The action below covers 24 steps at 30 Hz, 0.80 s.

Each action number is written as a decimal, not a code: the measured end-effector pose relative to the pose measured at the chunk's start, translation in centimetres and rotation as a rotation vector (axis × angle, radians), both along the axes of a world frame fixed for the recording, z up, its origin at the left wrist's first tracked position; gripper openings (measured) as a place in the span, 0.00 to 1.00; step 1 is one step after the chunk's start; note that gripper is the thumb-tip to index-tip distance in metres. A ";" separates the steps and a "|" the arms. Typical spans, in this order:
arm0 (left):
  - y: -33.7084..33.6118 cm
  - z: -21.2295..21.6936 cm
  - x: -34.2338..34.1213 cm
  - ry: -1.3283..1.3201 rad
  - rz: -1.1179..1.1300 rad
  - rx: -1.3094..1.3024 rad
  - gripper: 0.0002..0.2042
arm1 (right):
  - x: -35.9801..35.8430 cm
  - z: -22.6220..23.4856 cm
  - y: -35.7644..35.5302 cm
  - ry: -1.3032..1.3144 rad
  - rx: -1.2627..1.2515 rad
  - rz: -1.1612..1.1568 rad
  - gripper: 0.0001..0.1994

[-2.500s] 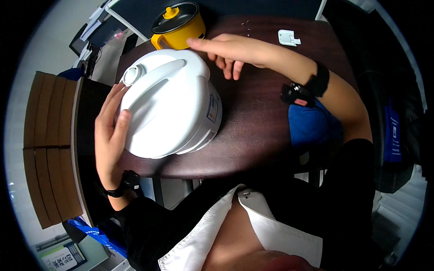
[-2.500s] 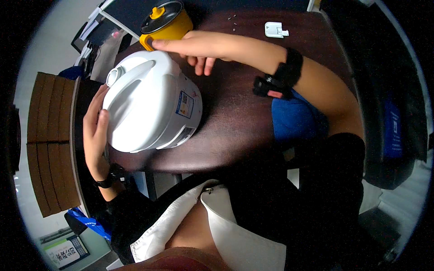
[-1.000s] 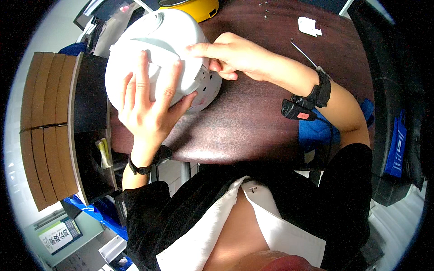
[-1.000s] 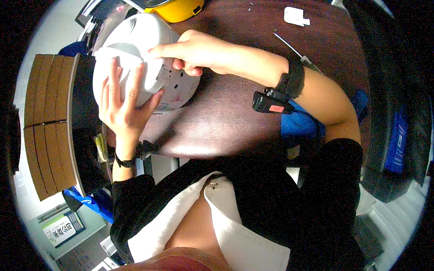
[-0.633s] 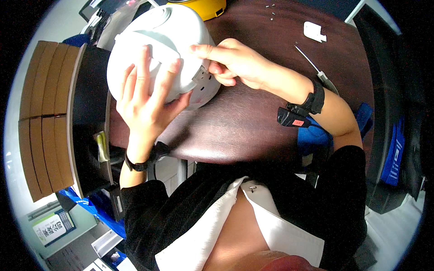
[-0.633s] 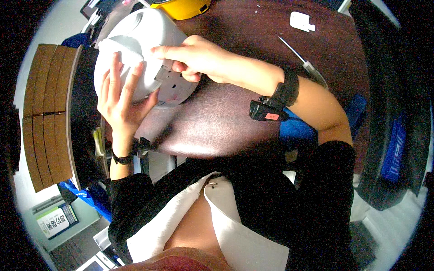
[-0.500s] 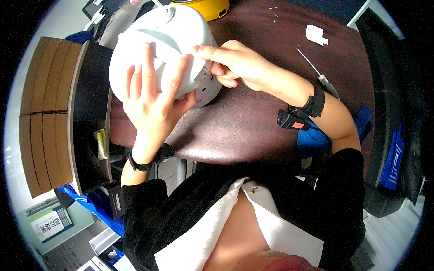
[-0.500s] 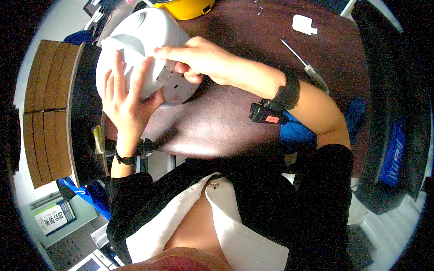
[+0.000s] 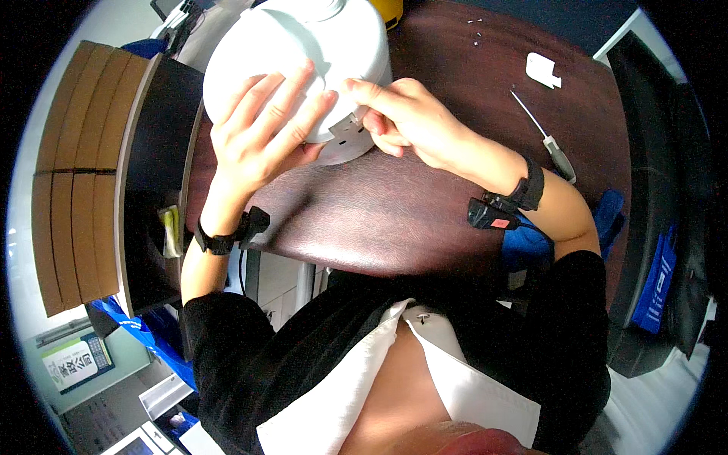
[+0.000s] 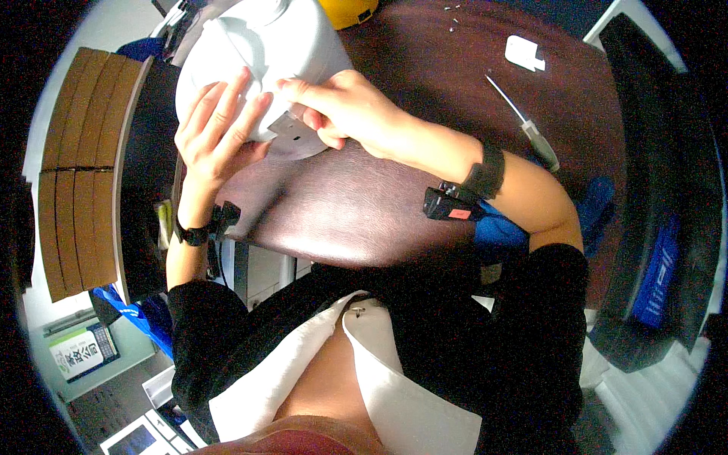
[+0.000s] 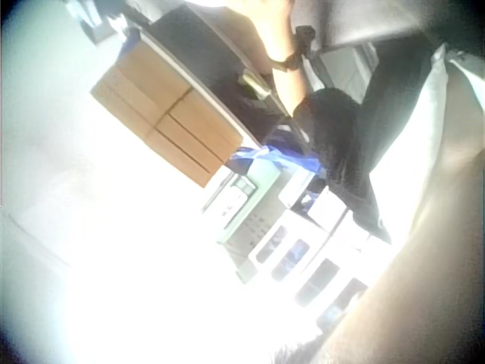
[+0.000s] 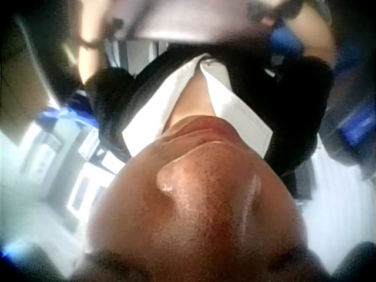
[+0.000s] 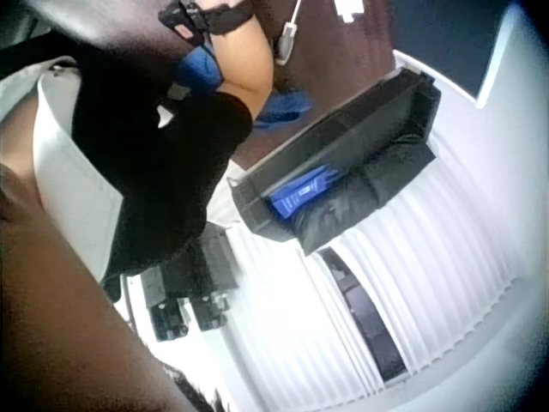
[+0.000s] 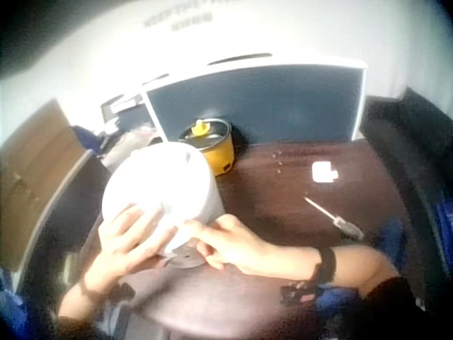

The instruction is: The person assembles a rice cooker by placing the inner pot into the base, attaching the perforated lid, and securing the outer lid. They then use a screwdriver to tighten screws on the lid to complete the assembly.

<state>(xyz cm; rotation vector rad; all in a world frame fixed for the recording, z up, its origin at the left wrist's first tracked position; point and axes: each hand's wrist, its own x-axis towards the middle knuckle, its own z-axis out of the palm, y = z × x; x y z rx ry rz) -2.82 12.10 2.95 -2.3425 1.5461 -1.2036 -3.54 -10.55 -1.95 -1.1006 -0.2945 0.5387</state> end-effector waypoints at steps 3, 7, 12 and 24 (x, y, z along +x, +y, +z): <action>-0.6 -0.2 0.8 0.029 -0.082 -0.038 0.21 | -0.8 1.4 -0.6 -0.002 -0.100 -0.063 0.27; -2.5 -0.4 1.5 -0.003 -0.161 -0.039 0.22 | -1.6 1.1 -2.3 0.010 -0.111 -0.128 0.27; -3.7 -0.3 3.2 -0.011 -0.225 -0.045 0.20 | -1.1 0.3 -3.3 -0.045 -0.055 -0.156 0.27; -5.0 -0.4 0.5 0.288 0.178 -0.146 0.36 | -0.2 0.2 -3.8 0.014 -0.044 -0.099 0.20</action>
